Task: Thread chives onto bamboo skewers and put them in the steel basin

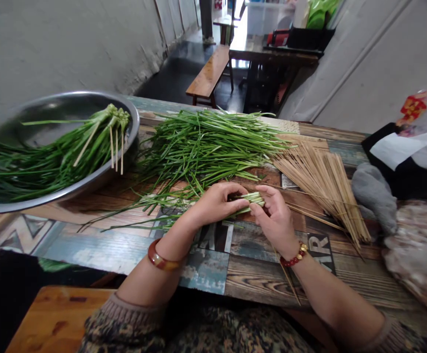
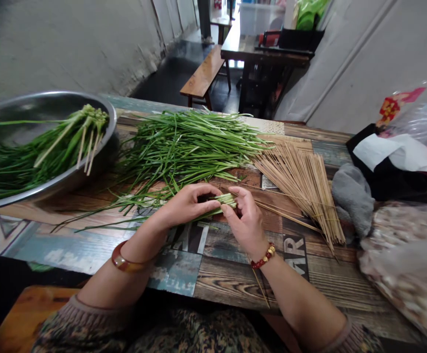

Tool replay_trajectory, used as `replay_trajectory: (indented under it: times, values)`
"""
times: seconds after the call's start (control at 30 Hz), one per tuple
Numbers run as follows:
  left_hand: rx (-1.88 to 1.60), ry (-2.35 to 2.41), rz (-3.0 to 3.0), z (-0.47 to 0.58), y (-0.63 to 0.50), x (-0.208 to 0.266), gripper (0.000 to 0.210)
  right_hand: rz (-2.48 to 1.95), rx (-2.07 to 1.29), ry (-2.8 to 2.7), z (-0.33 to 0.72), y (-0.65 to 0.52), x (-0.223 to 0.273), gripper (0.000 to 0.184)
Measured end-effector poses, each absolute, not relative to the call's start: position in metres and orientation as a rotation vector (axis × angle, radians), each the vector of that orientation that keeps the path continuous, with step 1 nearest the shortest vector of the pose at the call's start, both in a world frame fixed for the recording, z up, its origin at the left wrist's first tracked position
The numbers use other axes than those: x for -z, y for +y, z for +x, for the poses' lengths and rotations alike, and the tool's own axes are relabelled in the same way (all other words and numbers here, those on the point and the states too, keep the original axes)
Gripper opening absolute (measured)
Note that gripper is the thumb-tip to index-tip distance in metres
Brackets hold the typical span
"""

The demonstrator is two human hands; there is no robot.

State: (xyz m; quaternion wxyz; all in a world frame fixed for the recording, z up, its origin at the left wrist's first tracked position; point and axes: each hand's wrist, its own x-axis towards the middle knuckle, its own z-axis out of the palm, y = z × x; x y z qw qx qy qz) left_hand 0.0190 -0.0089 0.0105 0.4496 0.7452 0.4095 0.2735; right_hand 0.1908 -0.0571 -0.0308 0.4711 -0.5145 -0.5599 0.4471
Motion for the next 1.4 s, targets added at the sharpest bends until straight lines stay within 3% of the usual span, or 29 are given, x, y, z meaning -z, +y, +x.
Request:
replay_trajectory:
  times: [0.17, 0.37, 1.07, 1.4]
  values:
    - [-0.696, 1.019, 1.648, 0.015, -0.006, -0.012, 0.022, -1.189, -1.166, -1.354, 0.19, -0.057, 0.026, 0.045]
    - [-0.808, 1.146, 1.548, 0.011, -0.006, -0.018, 0.023, -1.312, -1.15, -1.509, 0.195, -0.058, 0.024, 0.023]
    - [-0.587, 0.94, 1.464, 0.013, -0.005, -0.008, 0.043, -1.358, -0.597, -1.812, 0.19, -0.063, 0.021, 0.018]
    - [-0.554, 0.971, 1.483, 0.017, -0.007, -0.01, 0.044, -1.35, -1.024, -1.603, 0.19, -0.059, 0.024, 0.025]
